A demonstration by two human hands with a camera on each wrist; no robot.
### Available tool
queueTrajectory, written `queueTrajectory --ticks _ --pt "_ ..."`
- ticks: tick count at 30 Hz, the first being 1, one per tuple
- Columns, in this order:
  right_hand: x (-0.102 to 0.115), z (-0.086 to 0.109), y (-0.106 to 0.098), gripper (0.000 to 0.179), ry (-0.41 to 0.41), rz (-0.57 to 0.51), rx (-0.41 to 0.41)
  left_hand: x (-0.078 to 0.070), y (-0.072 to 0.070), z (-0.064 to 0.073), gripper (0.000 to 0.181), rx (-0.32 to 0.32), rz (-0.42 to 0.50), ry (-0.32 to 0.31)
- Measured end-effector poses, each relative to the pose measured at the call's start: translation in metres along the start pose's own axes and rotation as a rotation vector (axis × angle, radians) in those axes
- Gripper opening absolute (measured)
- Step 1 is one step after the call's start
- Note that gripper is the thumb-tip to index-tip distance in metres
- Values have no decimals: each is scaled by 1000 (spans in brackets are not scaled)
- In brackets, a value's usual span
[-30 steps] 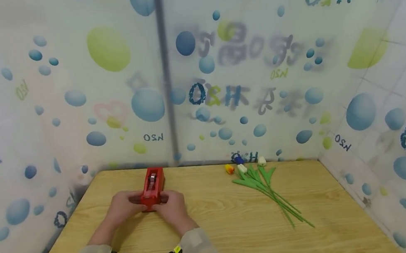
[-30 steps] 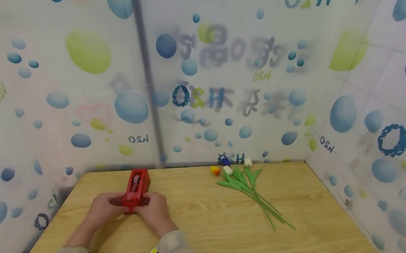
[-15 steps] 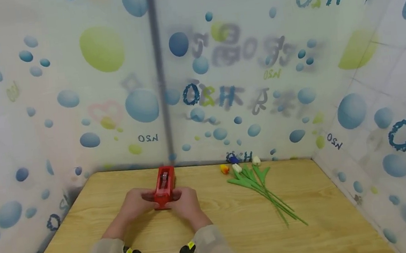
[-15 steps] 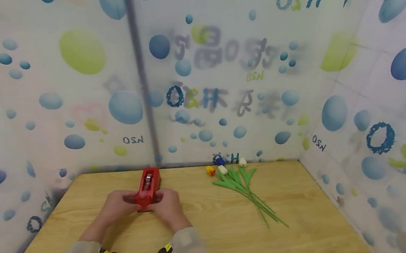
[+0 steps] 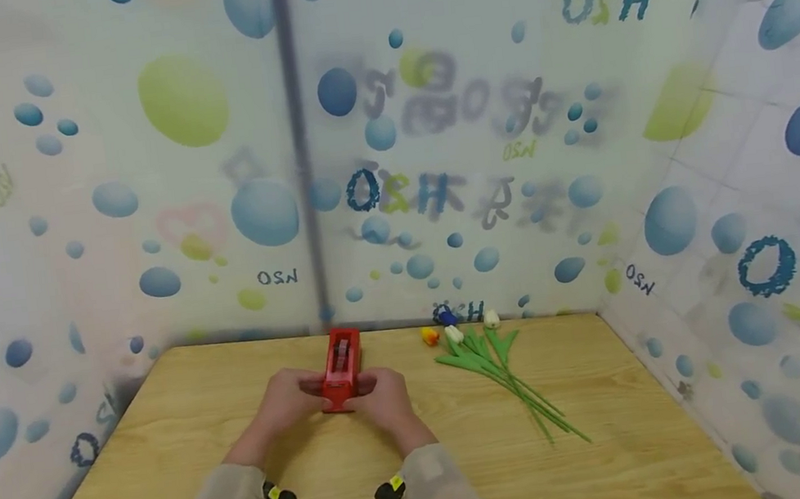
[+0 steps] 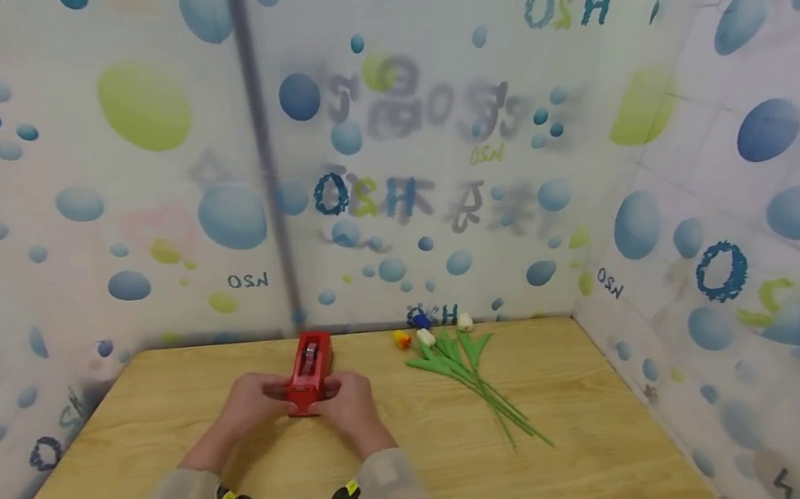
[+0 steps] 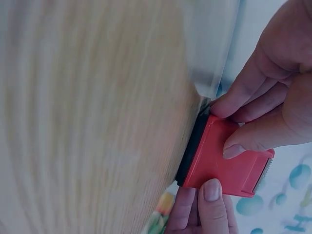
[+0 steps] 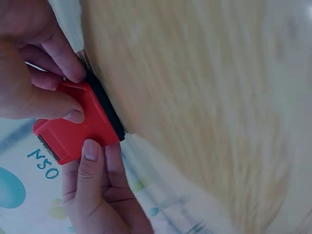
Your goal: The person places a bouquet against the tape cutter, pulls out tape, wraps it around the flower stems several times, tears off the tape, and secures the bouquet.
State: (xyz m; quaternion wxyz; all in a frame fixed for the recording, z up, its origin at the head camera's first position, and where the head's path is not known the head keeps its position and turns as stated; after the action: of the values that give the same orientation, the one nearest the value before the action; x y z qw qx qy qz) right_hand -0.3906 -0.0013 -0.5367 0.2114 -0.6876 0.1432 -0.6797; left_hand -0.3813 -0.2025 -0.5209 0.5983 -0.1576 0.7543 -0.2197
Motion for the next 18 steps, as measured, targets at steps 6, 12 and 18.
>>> queueTrajectory --ticks 6,12,18 --pt "-10 -1 -18 32 11 21 -14 -8 19 -9 44 -3 31 -2" --pt "-18 -2 -38 34 13 13 -1 -19 37 -14 43 5 33 6" --pt "-23 -1 -52 34 32 52 12 -26 50 -17 44 11 56 34"
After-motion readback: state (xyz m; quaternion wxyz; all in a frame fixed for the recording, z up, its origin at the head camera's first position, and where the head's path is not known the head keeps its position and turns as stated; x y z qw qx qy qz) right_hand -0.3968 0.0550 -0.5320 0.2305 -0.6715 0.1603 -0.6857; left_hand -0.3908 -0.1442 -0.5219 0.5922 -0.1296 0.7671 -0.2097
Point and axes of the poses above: each hand's wrist, its own z-axis away from the middle knuckle, its own y-axis out of the palm, x = y × z, the point moved 3 cm from there along -z, towards the middle knuckle, and after that the axes turned 8 degrees about y, right-handed, at the moved point
